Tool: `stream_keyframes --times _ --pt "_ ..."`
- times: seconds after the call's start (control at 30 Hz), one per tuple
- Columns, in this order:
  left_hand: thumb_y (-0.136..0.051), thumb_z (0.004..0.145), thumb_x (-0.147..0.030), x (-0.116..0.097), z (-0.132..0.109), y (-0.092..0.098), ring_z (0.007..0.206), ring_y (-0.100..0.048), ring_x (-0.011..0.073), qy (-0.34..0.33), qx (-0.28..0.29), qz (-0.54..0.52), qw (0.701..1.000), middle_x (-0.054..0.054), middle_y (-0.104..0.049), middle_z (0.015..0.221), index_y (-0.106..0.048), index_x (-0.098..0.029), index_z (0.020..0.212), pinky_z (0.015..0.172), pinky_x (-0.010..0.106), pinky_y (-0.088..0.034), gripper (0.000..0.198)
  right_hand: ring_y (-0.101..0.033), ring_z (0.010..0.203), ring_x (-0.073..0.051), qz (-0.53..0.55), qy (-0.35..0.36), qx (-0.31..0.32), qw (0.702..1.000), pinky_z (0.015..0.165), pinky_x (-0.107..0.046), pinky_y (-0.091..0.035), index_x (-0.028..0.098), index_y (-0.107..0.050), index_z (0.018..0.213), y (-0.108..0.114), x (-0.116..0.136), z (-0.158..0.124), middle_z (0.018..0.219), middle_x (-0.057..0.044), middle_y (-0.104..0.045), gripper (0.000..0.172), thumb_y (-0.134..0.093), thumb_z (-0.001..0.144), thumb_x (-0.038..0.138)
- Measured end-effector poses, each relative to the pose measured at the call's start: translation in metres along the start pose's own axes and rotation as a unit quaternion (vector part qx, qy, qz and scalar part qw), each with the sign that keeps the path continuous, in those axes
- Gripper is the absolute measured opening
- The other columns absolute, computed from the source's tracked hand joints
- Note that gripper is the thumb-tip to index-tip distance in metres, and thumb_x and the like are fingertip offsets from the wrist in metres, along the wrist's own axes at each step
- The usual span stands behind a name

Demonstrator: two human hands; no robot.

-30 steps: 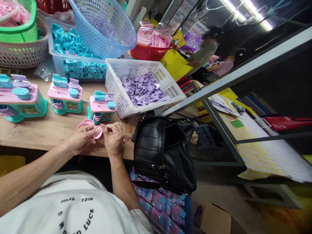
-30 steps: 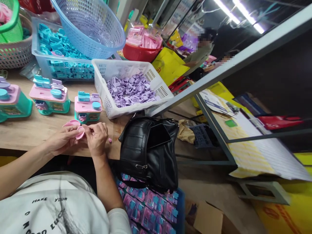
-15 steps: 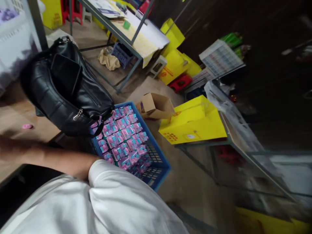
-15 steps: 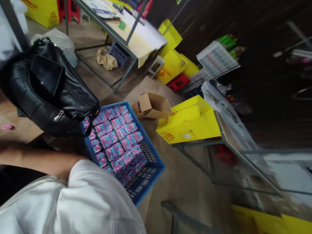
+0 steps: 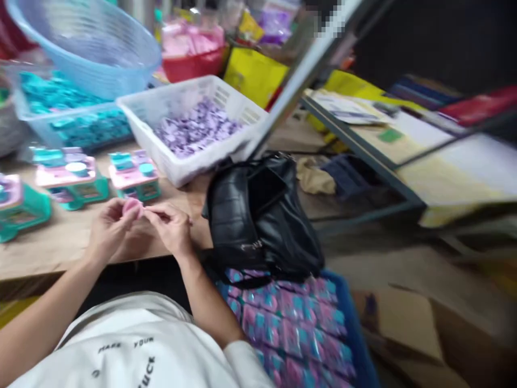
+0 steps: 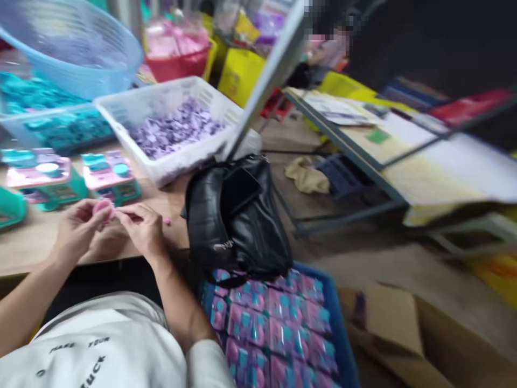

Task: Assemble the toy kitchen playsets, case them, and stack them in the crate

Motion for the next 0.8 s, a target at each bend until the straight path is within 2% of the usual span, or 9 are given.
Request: stream_keyframes --times 0.07,0.2,0.33,0.47,0.57,0.63,0.67,0.73,0.8 --pt "-0.087 0.066 -0.061 0.003 0.004 -0.001 0.058 -0.053 0.0098 -0.004 -0.004 -0.043 0.999 0.002 -0.065 0.072 -0.068 -0.017 0.084 0.049 0.019 -0.043 0.052 -0.073 0.077 -0.015 0.047 0.012 0.007 0.999 0.070 -0.025 -0.062 0.023 -0.078 0.087 -0.008 -0.006 -0.002 0.089 -0.003 -0.078 0.015 -0.069 0.091 0.034" --pt "-0.084 0.074 -0.059 0.004 0.000 -0.001 0.063 -0.058 0.0115 -0.040 -0.014 -0.045 0.998 0.004 -0.069 0.079 -0.070 -0.016 0.087 0.053 0.020 -0.046 0.047 -0.071 0.071 -0.014 0.084 -0.003 -0.021 0.996 0.065 -0.024 -0.059 0.021 -0.077 0.088 -0.014 -0.008 -0.011 0.083 -0.003 -0.077 0.016 -0.072 0.089 0.036" --pt "-0.077 0.083 -0.054 0.002 -0.006 0.005 0.065 -0.061 0.0121 -0.093 -0.022 0.007 0.995 0.005 -0.070 0.080 -0.070 -0.016 0.087 0.058 0.021 -0.048 0.039 -0.071 0.072 -0.015 0.072 -0.016 -0.031 0.997 0.066 -0.025 -0.058 0.020 -0.076 0.088 -0.017 -0.008 -0.013 0.083 -0.004 -0.076 0.020 -0.069 0.090 0.039" --pt "-0.069 0.092 -0.042 0.001 -0.008 0.009 0.060 -0.061 0.0109 -0.183 -0.038 0.073 0.980 0.004 -0.071 0.080 -0.068 -0.016 0.090 0.053 0.020 -0.047 0.027 -0.071 0.074 -0.015 0.066 -0.031 -0.025 0.997 0.067 -0.025 -0.058 0.018 -0.076 0.088 -0.019 -0.008 -0.013 0.084 -0.005 -0.076 0.023 -0.070 0.088 0.040" --pt "-0.066 0.095 -0.027 -0.009 -0.013 0.010 0.066 -0.064 0.0117 -0.306 -0.044 0.151 0.939 0.006 -0.073 0.086 -0.067 -0.016 0.093 0.056 0.020 -0.048 0.011 -0.072 0.072 -0.015 0.086 -0.054 -0.018 0.995 0.068 -0.025 -0.059 0.017 -0.075 0.087 -0.020 -0.006 -0.014 0.082 -0.005 -0.077 0.023 -0.069 0.087 0.040" --pt "-0.066 0.094 -0.018 -0.017 -0.019 0.009 0.072 -0.065 0.0128 -0.399 -0.044 0.206 0.892 0.007 -0.075 0.091 -0.066 -0.017 0.094 0.060 0.022 -0.049 0.001 -0.072 0.070 -0.015 0.112 -0.079 -0.005 0.991 0.068 -0.025 -0.059 0.017 -0.074 0.085 -0.021 -0.005 -0.014 0.080 -0.004 -0.077 0.023 -0.069 0.086 0.039" --pt "-0.065 0.093 -0.014 -0.021 -0.022 0.008 0.074 -0.066 0.0135 -0.435 -0.042 0.228 0.870 0.008 -0.075 0.093 -0.065 -0.017 0.095 0.062 0.022 -0.049 0.004 -0.072 0.069 -0.015 0.125 -0.091 0.004 0.988 0.067 -0.026 -0.059 0.017 -0.074 0.085 -0.022 -0.004 -0.013 0.079 -0.004 -0.077 0.022 -0.070 0.085 0.039" --pt "-0.064 0.092 -0.009 -0.024 -0.026 0.008 0.078 -0.068 0.0145 -0.480 -0.042 0.255 0.839 0.008 -0.076 0.094 -0.063 -0.017 0.098 0.066 0.023 -0.051 0.010 -0.071 0.066 -0.015 0.142 -0.106 0.019 0.984 0.065 -0.025 -0.059 0.017 -0.074 0.082 -0.023 -0.004 -0.011 0.075 -0.003 -0.077 0.021 -0.071 0.082 0.038" --pt "-0.062 0.092 -0.007 -0.025 -0.027 0.008 0.081 -0.068 0.0152 -0.496 -0.043 0.272 0.823 0.008 -0.075 0.094 -0.062 -0.017 0.100 0.071 0.025 -0.053 0.013 -0.070 0.065 -0.014 0.154 -0.115 0.032 0.981 0.064 -0.025 -0.058 0.017 -0.073 0.079 -0.025 -0.007 -0.009 0.073 -0.002 -0.076 0.021 -0.073 0.079 0.038"
Point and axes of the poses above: each hand's wrist, its own z-axis towards the middle knuckle, its own y-axis out of the back of the hand, x = y × z, the point moved 6 cm from there along z, towards the middle knuckle
